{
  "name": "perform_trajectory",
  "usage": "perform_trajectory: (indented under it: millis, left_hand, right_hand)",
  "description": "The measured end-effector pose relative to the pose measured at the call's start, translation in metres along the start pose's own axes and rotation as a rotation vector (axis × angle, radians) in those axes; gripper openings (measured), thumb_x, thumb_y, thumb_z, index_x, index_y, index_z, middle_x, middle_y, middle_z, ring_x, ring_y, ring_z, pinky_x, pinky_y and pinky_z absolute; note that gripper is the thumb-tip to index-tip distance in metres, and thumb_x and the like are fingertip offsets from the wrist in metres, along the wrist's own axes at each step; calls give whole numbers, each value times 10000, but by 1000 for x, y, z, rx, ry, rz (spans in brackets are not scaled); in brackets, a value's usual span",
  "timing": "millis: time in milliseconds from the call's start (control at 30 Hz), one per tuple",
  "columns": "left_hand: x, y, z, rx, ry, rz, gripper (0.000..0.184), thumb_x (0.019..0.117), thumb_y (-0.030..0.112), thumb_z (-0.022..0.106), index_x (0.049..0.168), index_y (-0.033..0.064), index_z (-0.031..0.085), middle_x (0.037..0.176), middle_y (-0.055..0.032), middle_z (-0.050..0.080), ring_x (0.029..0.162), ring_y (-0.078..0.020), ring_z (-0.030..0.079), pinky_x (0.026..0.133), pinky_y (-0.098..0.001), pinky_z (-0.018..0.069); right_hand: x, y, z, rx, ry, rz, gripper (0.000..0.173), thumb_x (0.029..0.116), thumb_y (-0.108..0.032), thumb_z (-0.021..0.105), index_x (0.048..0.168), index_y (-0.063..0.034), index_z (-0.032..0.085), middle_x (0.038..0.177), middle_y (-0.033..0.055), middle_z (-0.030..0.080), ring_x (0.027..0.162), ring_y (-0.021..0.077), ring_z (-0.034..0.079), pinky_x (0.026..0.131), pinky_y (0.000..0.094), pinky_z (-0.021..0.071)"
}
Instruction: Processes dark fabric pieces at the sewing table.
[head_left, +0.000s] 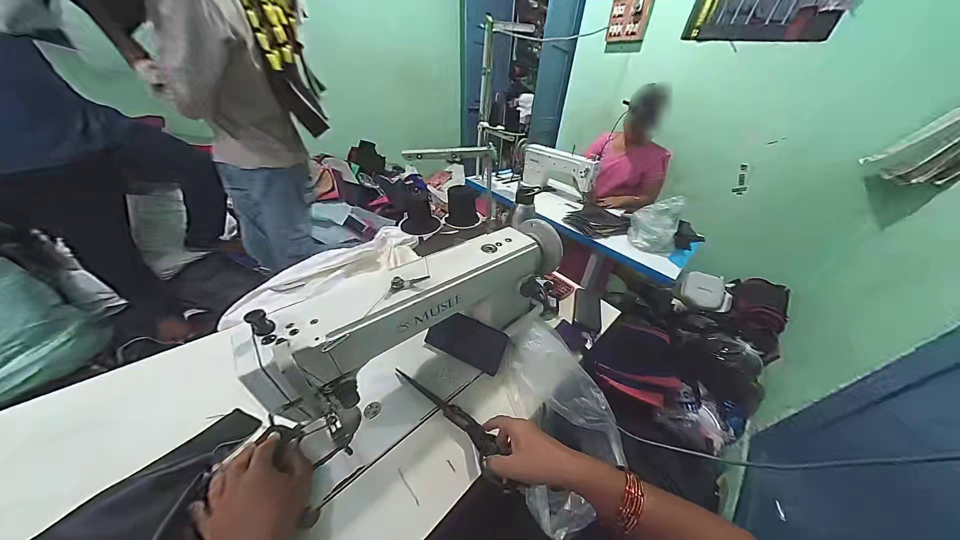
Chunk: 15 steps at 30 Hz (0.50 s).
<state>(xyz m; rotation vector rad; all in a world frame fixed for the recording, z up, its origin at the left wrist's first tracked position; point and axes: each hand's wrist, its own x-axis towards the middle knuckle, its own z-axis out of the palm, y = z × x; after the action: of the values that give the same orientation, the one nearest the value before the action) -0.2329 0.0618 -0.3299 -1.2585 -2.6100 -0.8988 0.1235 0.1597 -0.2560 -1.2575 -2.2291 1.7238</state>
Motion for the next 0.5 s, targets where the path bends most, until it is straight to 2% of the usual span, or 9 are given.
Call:
perform_trajectory:
  millis: [33, 100, 167, 233, 367, 400, 500]
  left_hand:
    - [1, 0, 1, -6, 5, 1, 400, 1020, 253, 535, 1272, -26, 672, 1373, -340, 575, 1365, -566, 456, 1080, -808, 248]
    - [4, 5, -2, -18, 7, 7, 388, 1012, 234, 565, 1267, -36, 675, 1344, -359, 584, 1342, -573, 476, 1082, -796, 268]
    - [3, 11, -9, -8, -18, -11, 369, 1002, 233, 588, 1256, -13, 693, 1309, -348, 611, 1310, -557, 514, 1079, -767, 315]
    - [3, 16, -18, 17, -54, -64, 365, 1000, 269, 599, 1259, 36, 709, 1313, -298, 634, 1310, -509, 536, 1092, -721, 346]
    - [6, 21, -24, -50, -90, -136, 349, 999, 258, 615, 1270, 62, 713, 1371, -223, 630, 1365, -447, 506, 1137, -676, 336]
    - [6, 22, -25, -75, -112, -157, 350, 1006, 251, 606, 1282, 61, 704, 1392, -218, 614, 1394, -438, 476, 1160, -677, 298]
    - [8, 25, -25, -95, -143, -192, 349, 1021, 247, 584, 1298, 65, 693, 1438, -181, 592, 1444, -401, 432, 1190, -666, 260]
  right_hand:
    - [-9, 4, -1, 64, -27, 65, 543, 992, -299, 675, 1415, -20, 481, 914, 103, 643, 624, 153, 610, 591, 328, 538]
    - [-27, 8, -4, 145, -66, 146, 501, 990, -395, 674, 1300, -24, 544, 803, 43, 608, 516, 102, 544, 513, 277, 503]
    - [-43, 11, 0, 174, -112, 178, 462, 992, -440, 640, 1233, -54, 564, 742, 4, 556, 490, 82, 497, 487, 261, 476]
    - [-51, 14, 6, 167, -179, 166, 449, 977, -515, 608, 1164, -108, 574, 681, -34, 525, 478, 71, 493, 473, 249, 468]
    - [-46, 16, 17, 229, -352, 104, 623, 866, -707, 622, 1160, -160, 576, 635, -105, 506, 451, 19, 467, 427, 190, 427]
    - [-42, 16, 21, 263, -405, 96, 665, 858, -734, 619, 1181, -154, 567, 653, -108, 513, 459, 13, 471, 430, 180, 429]
    - [-28, 9, 40, 357, -479, 93, 759, 814, -790, 629, 1201, -140, 567, 676, -97, 533, 470, 23, 490, 439, 187, 455]
